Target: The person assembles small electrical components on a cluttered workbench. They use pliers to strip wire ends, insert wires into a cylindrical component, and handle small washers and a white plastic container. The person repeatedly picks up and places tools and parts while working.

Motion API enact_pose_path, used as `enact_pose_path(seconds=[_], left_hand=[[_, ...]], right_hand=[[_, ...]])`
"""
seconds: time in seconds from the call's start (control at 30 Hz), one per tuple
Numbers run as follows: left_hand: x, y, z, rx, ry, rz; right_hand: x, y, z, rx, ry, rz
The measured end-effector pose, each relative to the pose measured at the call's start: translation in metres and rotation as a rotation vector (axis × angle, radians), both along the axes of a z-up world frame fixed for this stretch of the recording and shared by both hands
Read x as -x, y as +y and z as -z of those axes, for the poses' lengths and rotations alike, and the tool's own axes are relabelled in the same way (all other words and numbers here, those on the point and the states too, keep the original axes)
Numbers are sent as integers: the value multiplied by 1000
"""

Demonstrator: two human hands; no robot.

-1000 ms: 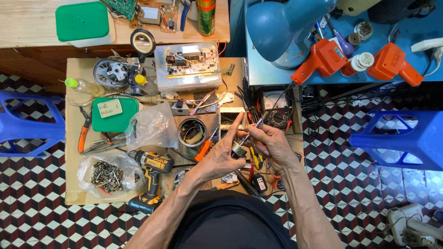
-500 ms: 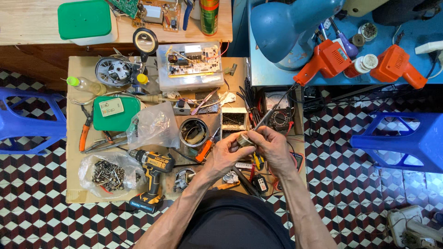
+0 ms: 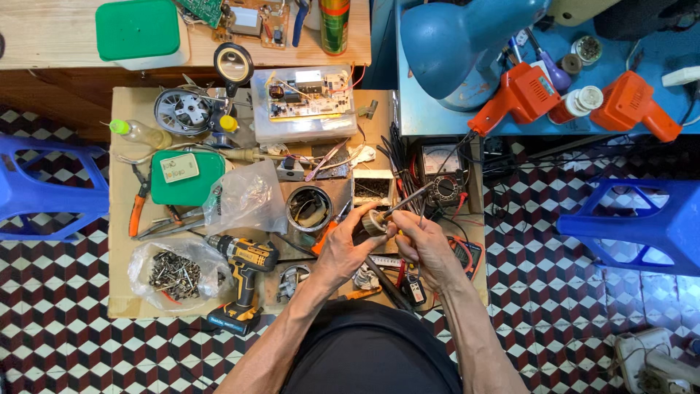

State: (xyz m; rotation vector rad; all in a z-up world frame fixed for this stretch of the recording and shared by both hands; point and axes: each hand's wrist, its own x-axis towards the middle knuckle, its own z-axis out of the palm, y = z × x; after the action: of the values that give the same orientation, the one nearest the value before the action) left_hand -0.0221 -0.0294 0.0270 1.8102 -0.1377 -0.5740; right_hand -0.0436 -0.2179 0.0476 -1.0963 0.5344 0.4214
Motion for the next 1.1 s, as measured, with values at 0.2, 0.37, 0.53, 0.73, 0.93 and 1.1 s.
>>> enact_pose_path(seconds=[0.2,0.37,0.53,0.73,0.93,1.1], left_hand=[[4,1,-2,194,-9,-41],[-1,0,-4,114,50,-48],[0,0,-3,55,82,-61],[3,-2,3,52,31,-53],[8,-6,7,-5,-71,-56],[15,-7,8,-135,-16,-12]], right_hand=[[1,-1,9,1,-7,-7],[-4,1,14,63,5,-23],[-5,1,14,63,-4,-73],[-6,-1,19,132,27,-114],[1,-2,35,184,-51,-87],[12,0,42,126,-49,-65]])
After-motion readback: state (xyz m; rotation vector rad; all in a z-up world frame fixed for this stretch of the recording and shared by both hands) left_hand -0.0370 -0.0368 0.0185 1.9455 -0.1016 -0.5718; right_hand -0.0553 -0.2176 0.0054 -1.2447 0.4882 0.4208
